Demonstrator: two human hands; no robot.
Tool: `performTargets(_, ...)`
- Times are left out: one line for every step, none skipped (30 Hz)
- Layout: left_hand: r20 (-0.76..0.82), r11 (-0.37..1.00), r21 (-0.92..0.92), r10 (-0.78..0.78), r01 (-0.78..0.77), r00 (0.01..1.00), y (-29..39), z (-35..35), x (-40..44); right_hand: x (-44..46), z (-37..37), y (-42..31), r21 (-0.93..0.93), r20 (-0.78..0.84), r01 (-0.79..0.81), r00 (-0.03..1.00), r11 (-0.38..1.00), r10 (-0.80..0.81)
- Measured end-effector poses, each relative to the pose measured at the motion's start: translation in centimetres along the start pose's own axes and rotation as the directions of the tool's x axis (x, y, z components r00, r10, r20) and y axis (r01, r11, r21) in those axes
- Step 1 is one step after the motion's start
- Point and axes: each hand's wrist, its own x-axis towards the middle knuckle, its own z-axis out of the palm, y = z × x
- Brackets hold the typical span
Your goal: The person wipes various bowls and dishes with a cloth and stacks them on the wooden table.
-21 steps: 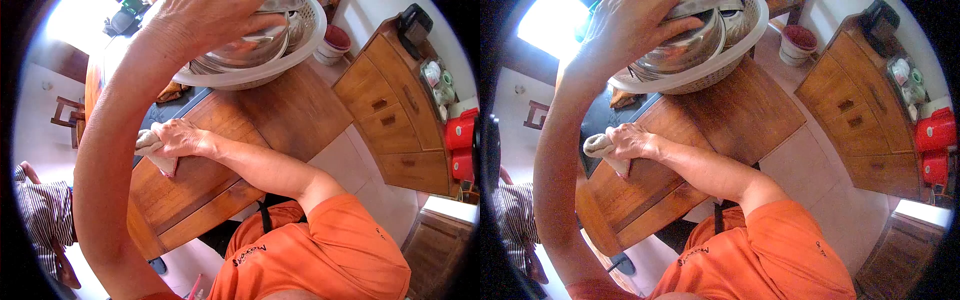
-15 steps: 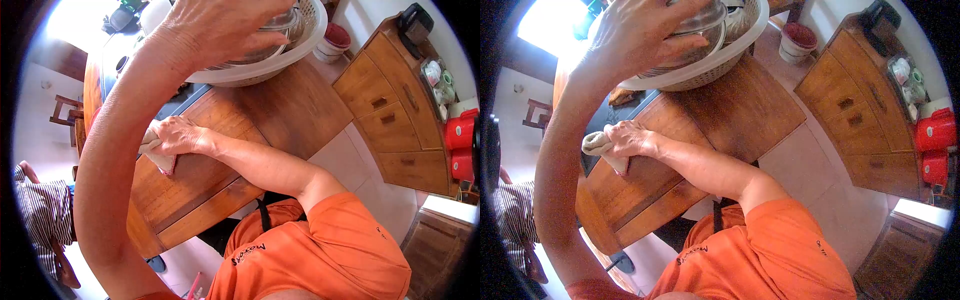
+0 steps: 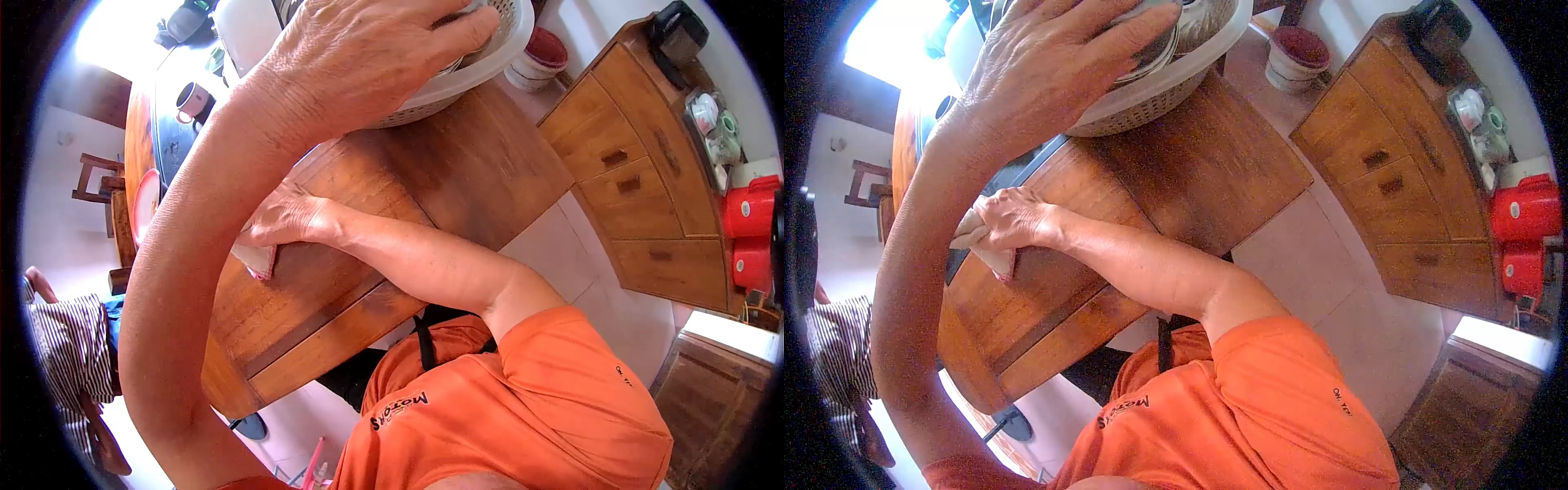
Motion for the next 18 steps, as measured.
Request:
performTargets(-0.04, 0.999, 0.039, 0.038, -0.037, 0.998, -0.2, 0.4, -0.2, 0.0, 0.0, -0.1, -0.001, 0.002, -0.001, 1.0, 1.0, 0.001)
performTargets(-0.06, 0.997, 0.059, 0.057, -0.054, 0.997, -0.3, 0.9, -0.4, -0.1, 0.0, -0.2, 0.05, -0.014, -0.004, 1.0, 0.999, 0.005)
performTargets(-0.079, 0.994, 0.08, 0.076, -0.07, 0.994, -0.4, 1.2, -0.3, -0.1, 0.1, -0.1, 0.075, -0.02, -0.006, 1.0, 0.997, 0.007)
performTargets(-0.115, 0.99, 0.107, 0.101, -0.088, 0.988, -0.5, 1.7, -0.2, 0.0, 0.3, 0.1, 0.1, -0.027, -0.007, 1.0, 0.995, 0.01)
performTargets(-0.134, 0.988, 0.121, 0.113, -0.097, 0.985, -0.5, 1.8, -0.5, 0.1, 0.4, 0.4, 0.084, 0.0, -0.012, 1.0, 0.996, 0.012)
performTargets(-0.152, 0.985, 0.134, 0.125, -0.105, 0.98, -0.4, 1.7, -0.5, 0.0, 0.1, 0.2, 0.076, 0.014, -0.015, 1.0, 0.997, 0.014)
performTargets(-0.091, 0.996, 0.035, 0.09, -0.087, 0.992, 0.1, 0.8, -0.4, 0.1, -0.8, -0.7, 0.067, 0.028, -0.018, 0.999, 0.998, 0.016)
performTargets(-0.059, 0.997, -0.016, 0.075, -0.076, 0.995, 0.1, 0.8, -0.4, -0.2, -1.7, -1.5, 0.031, 0.093, -0.092, 0.992, 0.995, 0.089)
performTargets(-0.028, 0.996, -0.066, 0.061, -0.062, 0.998, 0.1, 0.9, -0.4, -0.3, -2.0, -1.8, 0.012, 0.124, -0.13, 0.984, 0.991, 0.128)
performTargets(-0.086, 0.994, -0.001, 0.109, -0.11, 0.99, -0.2, 1.8, -0.5, -0.4, -2.3, -2.0, -0.009, 0.156, -0.167, 0.974, 0.986, 0.166)
performTargets(-0.113, 0.991, 0.033, 0.134, -0.132, 0.985, -0.4, 2.1, -0.7, -0.4, -1.8, -1.7, 0.041, 0.102, -0.142, 0.985, 0.989, 0.137)
performTargets(-0.139, 0.986, 0.067, 0.159, -0.151, 0.977, -0.4, 2.1, -0.5, -0.4, -1.3, -1.3, 0.091, 0.045, -0.113, 0.993, 0.989, 0.109)
performTargets(-0.123, 0.988, 0.066, 0.144, -0.137, 0.982, -0.5, 1.9, -0.4, -0.2, -0.9, -1.1, 0.091, 0.045, -0.113, 0.993, 0.989, 0.109)
performTargets(-0.115, 0.989, 0.063, 0.137, -0.131, 0.984, -0.5, 1.6, -0.5, 0.0, -0.4, -0.7, 0.101, 0.018, -0.084, 0.996, 0.991, 0.083)
performTargets(-0.107, 0.99, 0.061, 0.13, -0.124, 0.986, -0.5, 1.1, -0.3, 0.1, -0.1, -0.4, 0.105, 0.002, -0.071, 0.997, 0.992, 0.071)
performTargets(-0.112, 0.997, -0.078, 0.013, -0.021, 0.994, -0.3, -0.1, -0.2, 0.2, 0.2, 0.0, 0.108, -0.014, -0.057, 0.998, 0.992, 0.059)
performTargets(-0.107, 0.989, -0.148, -0.045, 0.029, 0.993, -0.1, -1.1, 0.1, 0.1, 0.5, 0.3, 0.049, -0.028, -0.026, 0.999, 0.998, 0.028)
performTargets(-0.102, 0.973, -0.218, -0.103, 0.079, 0.989, 0.1, -2.0, 0.4, 0.1, 0.2, 0.1, 0.017, -0.034, -0.012, 0.999, 1.0, 0.013)
